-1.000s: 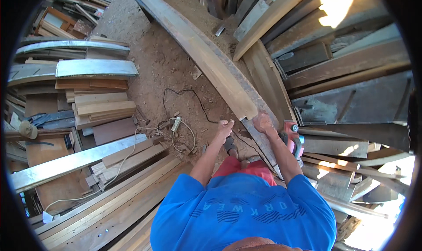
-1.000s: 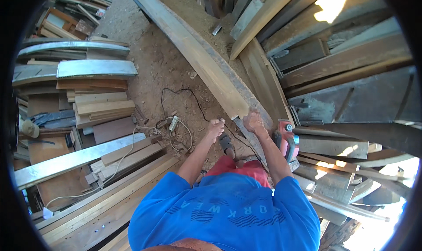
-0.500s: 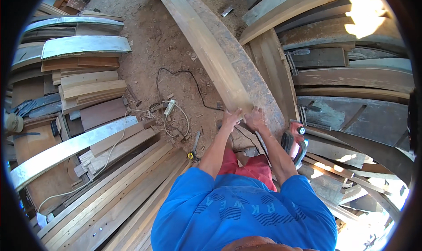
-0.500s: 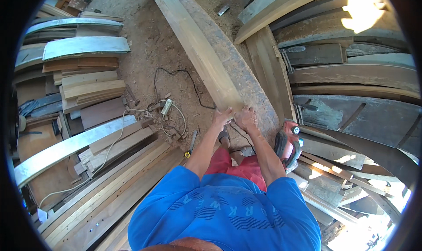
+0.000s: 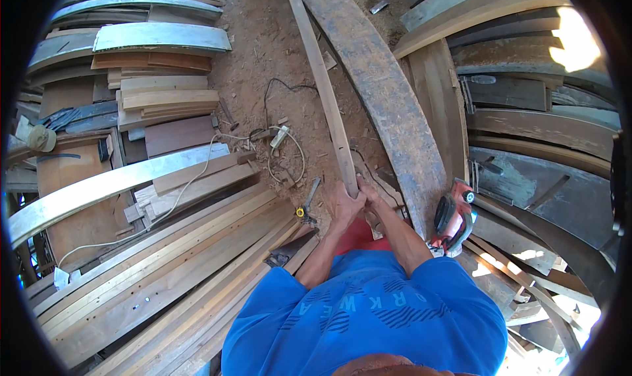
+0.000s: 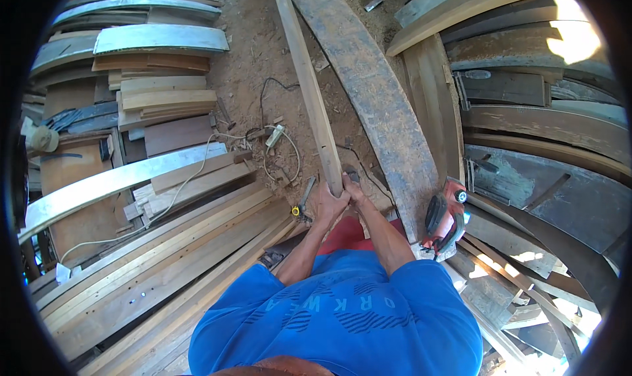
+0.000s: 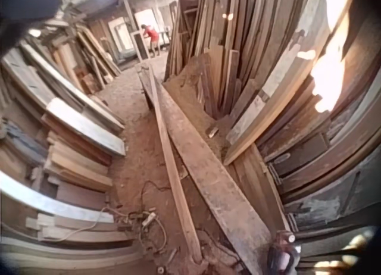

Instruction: The person marks lines along a wooden plank with a marking tool, planes the wood using an electric planer, and lifts and turns the plank by hand.

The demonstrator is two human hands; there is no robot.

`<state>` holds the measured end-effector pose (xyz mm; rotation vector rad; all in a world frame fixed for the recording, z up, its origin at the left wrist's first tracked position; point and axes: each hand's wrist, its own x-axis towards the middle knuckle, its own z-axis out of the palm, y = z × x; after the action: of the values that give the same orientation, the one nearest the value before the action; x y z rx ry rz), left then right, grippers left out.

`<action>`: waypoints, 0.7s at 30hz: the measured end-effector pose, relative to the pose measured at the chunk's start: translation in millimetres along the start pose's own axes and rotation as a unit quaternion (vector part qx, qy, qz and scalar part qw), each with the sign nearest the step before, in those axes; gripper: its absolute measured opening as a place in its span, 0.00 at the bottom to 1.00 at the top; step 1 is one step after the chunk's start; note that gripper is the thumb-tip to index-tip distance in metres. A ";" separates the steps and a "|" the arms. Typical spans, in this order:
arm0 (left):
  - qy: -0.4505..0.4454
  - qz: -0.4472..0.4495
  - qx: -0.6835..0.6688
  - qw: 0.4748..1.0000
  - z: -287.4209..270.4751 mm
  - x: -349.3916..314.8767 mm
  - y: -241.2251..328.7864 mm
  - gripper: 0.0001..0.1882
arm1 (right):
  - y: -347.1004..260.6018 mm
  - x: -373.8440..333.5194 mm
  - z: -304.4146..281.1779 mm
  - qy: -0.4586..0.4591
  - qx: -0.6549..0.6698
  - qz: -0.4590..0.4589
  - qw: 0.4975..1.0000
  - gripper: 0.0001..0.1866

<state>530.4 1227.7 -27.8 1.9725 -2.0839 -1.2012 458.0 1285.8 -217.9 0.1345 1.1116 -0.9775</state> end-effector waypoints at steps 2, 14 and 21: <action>0.022 0.009 -0.021 0.999 1.6 -7.8 -4.2 0.26 | -27.2 -37.3 17.5 -0.037 0.007 0.023 0.999 0.39; 0.110 0.050 -0.010 0.993 18.6 -3.9 5.9 0.23 | -39.0 -50.4 7.5 -0.095 -0.029 -0.019 0.995 0.41; -0.034 -0.026 -0.138 0.990 26.3 10.9 -1.0 0.27 | -48.1 -63.6 15.8 -0.051 -0.064 -0.008 0.997 0.36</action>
<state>515.7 1231.5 -51.8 1.8945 -1.7860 -1.4942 428.5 1286.3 -142.1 -0.0291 1.0788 -0.9149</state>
